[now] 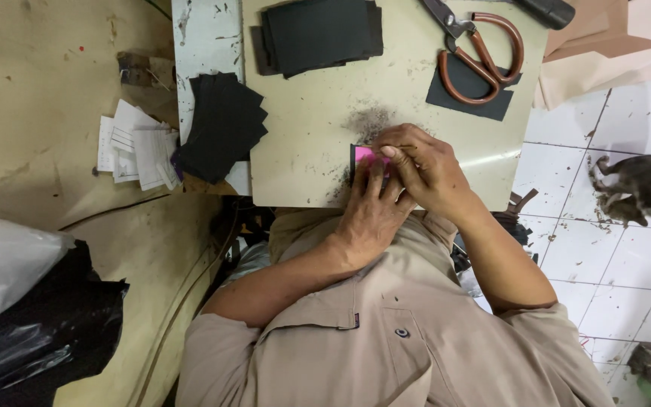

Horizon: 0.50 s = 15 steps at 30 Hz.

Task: Trimming leather pieces using scissors and a template

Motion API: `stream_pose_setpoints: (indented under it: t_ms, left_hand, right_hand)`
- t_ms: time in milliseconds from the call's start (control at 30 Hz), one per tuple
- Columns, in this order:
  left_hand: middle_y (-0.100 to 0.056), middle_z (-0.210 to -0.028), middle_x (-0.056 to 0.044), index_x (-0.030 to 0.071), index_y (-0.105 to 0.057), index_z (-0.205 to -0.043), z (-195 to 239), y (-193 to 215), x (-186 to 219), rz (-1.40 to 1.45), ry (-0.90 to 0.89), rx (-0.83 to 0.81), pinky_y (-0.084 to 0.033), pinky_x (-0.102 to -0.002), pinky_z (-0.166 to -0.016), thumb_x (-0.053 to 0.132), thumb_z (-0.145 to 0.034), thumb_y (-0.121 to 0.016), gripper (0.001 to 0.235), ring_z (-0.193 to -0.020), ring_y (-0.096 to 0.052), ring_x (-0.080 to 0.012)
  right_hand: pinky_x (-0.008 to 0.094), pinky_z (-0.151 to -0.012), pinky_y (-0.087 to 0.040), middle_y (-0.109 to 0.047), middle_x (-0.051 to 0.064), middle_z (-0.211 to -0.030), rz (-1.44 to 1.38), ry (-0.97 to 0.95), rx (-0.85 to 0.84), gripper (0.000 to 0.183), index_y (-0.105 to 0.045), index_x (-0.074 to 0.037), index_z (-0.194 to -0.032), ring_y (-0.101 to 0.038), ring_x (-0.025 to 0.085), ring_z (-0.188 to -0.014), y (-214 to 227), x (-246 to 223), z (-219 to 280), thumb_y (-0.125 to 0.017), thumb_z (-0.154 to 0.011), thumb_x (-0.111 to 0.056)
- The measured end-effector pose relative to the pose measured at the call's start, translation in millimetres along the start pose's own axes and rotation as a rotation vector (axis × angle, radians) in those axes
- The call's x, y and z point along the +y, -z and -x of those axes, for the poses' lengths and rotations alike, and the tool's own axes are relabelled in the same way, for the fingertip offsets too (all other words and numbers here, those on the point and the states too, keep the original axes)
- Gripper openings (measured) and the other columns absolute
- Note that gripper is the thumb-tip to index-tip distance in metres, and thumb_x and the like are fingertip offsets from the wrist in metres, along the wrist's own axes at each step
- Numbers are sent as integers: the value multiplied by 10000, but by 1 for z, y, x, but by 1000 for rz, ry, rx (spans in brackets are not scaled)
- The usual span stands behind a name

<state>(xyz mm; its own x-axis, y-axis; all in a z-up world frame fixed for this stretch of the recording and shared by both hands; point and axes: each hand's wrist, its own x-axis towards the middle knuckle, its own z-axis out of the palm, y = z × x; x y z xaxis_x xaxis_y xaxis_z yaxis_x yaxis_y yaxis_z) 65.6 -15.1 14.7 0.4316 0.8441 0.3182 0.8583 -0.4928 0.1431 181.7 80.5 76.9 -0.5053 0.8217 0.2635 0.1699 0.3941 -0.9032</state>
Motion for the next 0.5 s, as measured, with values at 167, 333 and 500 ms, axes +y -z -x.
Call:
stream_pose_setpoints:
  t_ms: [167, 333, 500]
  left_hand:
    - [-557, -1237, -200, 145, -601, -1271, 0, 1, 0, -19, 5, -11, -460, -647, -1068, 376, -971, -657, 382, -1241, -544, -465]
    - [-560, -1224, -203, 132, -610, -1259, -2, 5, 0, -28, -1, -8, -473, -642, -1042, 359, -962, -660, 376, -1216, -553, -467]
    - [-542, -1214, -210, 112, -604, -1264, -3, 9, -3, -18, -24, 0, -482, -643, -1025, 335, -943, -677, 397, -1218, -542, -478]
  right_hand:
    - [495, -828, -568, -692, 218, -982, 10, 20, 0, 101, -649, 80, -1020, -716, 466, -998, -3, 6, 3, -573, -1063, 30]
    - [492, -835, -573, -700, 216, -1008, 20, 47, -8, 94, -643, 82, -1031, -714, 468, -1016, -1, 5, 2, -567, -1061, 35]
    - [514, -787, -576, -702, 235, -1001, 53, 40, -60, 85, -631, 80, -1030, -709, 495, -1026, 0, 3, 2, -568, -1058, 29]
